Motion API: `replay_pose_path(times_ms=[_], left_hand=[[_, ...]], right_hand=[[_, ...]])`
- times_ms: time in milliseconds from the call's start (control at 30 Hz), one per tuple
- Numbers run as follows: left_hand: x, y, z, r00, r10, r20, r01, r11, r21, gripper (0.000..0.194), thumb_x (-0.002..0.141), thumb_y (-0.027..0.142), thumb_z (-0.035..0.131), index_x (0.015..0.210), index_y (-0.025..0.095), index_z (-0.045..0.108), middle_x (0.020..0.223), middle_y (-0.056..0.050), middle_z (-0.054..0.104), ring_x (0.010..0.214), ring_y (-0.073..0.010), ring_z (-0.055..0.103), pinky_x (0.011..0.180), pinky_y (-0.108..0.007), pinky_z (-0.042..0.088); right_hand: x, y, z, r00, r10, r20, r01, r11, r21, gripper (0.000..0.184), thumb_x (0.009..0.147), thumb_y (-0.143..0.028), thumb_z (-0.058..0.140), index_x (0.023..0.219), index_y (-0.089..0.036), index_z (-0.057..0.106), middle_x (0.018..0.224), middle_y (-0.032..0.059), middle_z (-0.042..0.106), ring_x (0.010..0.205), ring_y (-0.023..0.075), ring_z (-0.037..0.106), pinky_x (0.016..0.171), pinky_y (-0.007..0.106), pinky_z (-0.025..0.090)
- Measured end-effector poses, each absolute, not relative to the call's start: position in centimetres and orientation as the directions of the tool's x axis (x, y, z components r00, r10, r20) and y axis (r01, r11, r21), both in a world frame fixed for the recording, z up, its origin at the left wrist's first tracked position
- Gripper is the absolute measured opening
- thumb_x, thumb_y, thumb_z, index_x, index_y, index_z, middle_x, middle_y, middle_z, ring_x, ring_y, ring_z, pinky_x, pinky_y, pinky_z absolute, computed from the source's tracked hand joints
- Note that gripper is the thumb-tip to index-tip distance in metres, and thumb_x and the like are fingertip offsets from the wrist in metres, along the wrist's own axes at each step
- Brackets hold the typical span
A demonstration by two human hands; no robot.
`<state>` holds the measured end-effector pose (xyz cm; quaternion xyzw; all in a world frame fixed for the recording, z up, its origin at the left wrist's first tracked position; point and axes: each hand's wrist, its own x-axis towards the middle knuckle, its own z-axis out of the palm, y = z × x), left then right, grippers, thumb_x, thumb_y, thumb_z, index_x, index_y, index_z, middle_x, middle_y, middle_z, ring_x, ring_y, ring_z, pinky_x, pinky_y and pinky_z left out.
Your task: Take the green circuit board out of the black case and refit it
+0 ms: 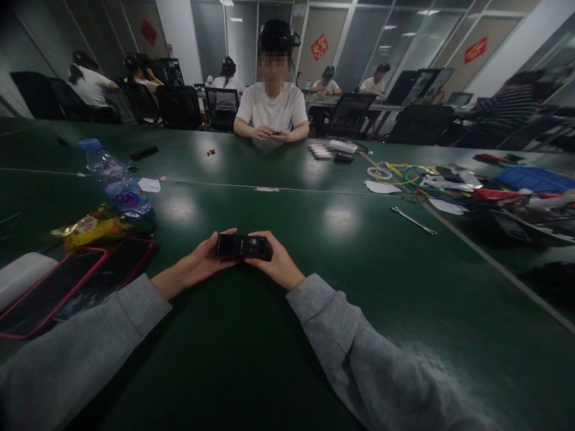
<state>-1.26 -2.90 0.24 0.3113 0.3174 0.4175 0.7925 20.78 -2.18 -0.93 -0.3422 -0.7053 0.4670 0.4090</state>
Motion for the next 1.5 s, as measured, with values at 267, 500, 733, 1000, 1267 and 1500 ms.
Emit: replay_pose_path(times_ms=[267, 500, 733, 1000, 1267, 1500], left_hand=[[-1.0, -2.9, 0.1, 0.417, 0.877, -0.239, -0.474, 0.434, 0.766, 0.054, 0.083, 0.029, 0.066, 0.132, 0.018, 0.047, 0.129, -0.014, 0.057, 0.123, -0.0266, 0.053, 0.112, -0.046, 0.036], [-1.0, -2.9, 0.2, 0.419, 0.877, -0.236, -0.473, 0.433, 0.768, 0.056, 0.084, 0.03, 0.066, 0.136, 0.021, 0.045, 0.13, -0.014, 0.055, 0.122, -0.0284, 0.053, 0.111, -0.047, 0.036], [-0.9, -3.0, 0.3, 0.406, 0.879, -0.252, -0.447, 0.431, 0.784, 0.059, 0.085, 0.029, 0.065, 0.139, 0.024, 0.042, 0.133, -0.012, 0.052, 0.124, -0.025, 0.052, 0.113, -0.043, 0.034], [-0.9, -3.0, 0.3, 0.402, 0.882, -0.246, -0.43, 0.419, 0.8, 0.059, 0.086, 0.032, 0.064, 0.14, 0.025, 0.042, 0.13, -0.012, 0.054, 0.122, -0.0251, 0.052, 0.112, -0.043, 0.034], [-0.7, -3.2, 0.6, 0.388, 0.889, -0.243, -0.458, 0.415, 0.786, 0.056, 0.085, 0.029, 0.066, 0.137, 0.023, 0.046, 0.128, -0.011, 0.056, 0.118, -0.0244, 0.053, 0.111, -0.041, 0.034], [-0.7, -3.0, 0.5, 0.365, 0.896, -0.253, -0.484, 0.415, 0.77, 0.052, 0.086, 0.028, 0.065, 0.135, 0.02, 0.048, 0.125, -0.013, 0.056, 0.114, -0.0239, 0.055, 0.108, -0.041, 0.037]], right_hand=[[20.8, -2.0, -0.8, -0.452, 0.861, 0.232, 0.075, 0.295, -0.952, 0.056, 0.071, -0.034, 0.079, 0.119, -0.027, 0.05, 0.118, 0.0051, 0.057, 0.112, 0.0237, 0.058, 0.101, 0.045, 0.045], [21.7, -1.8, 0.2, -0.46, 0.885, 0.074, 0.089, 0.129, -0.988, 0.044, 0.084, -0.047, 0.063, 0.12, -0.025, 0.054, 0.118, 0.0075, 0.059, 0.111, 0.0243, 0.057, 0.1, 0.047, 0.044], [21.9, -1.5, 0.3, -0.434, 0.899, -0.059, 0.048, -0.042, -0.998, 0.047, 0.077, -0.04, 0.072, 0.118, -0.026, 0.054, 0.113, 0.0059, 0.063, 0.103, 0.0226, 0.062, 0.095, 0.046, 0.048], [21.9, -1.5, 0.1, -0.442, 0.896, -0.037, 0.032, -0.025, -0.999, 0.053, 0.074, -0.034, 0.076, 0.12, -0.025, 0.052, 0.107, 0.0052, 0.064, 0.098, 0.0215, 0.064, 0.093, 0.046, 0.049], [21.7, -1.7, 0.1, -0.409, 0.912, -0.033, 0.015, -0.03, -0.999, 0.05, 0.072, -0.033, 0.077, 0.117, -0.025, 0.054, 0.108, 0.0047, 0.065, 0.1, 0.022, 0.063, 0.094, 0.045, 0.048], [21.5, -1.7, 0.0, -0.438, 0.897, 0.056, 0.036, 0.08, -0.996, 0.038, 0.077, -0.034, 0.073, 0.111, -0.024, 0.059, 0.105, 0.0035, 0.064, 0.097, 0.0196, 0.062, 0.093, 0.042, 0.047]])
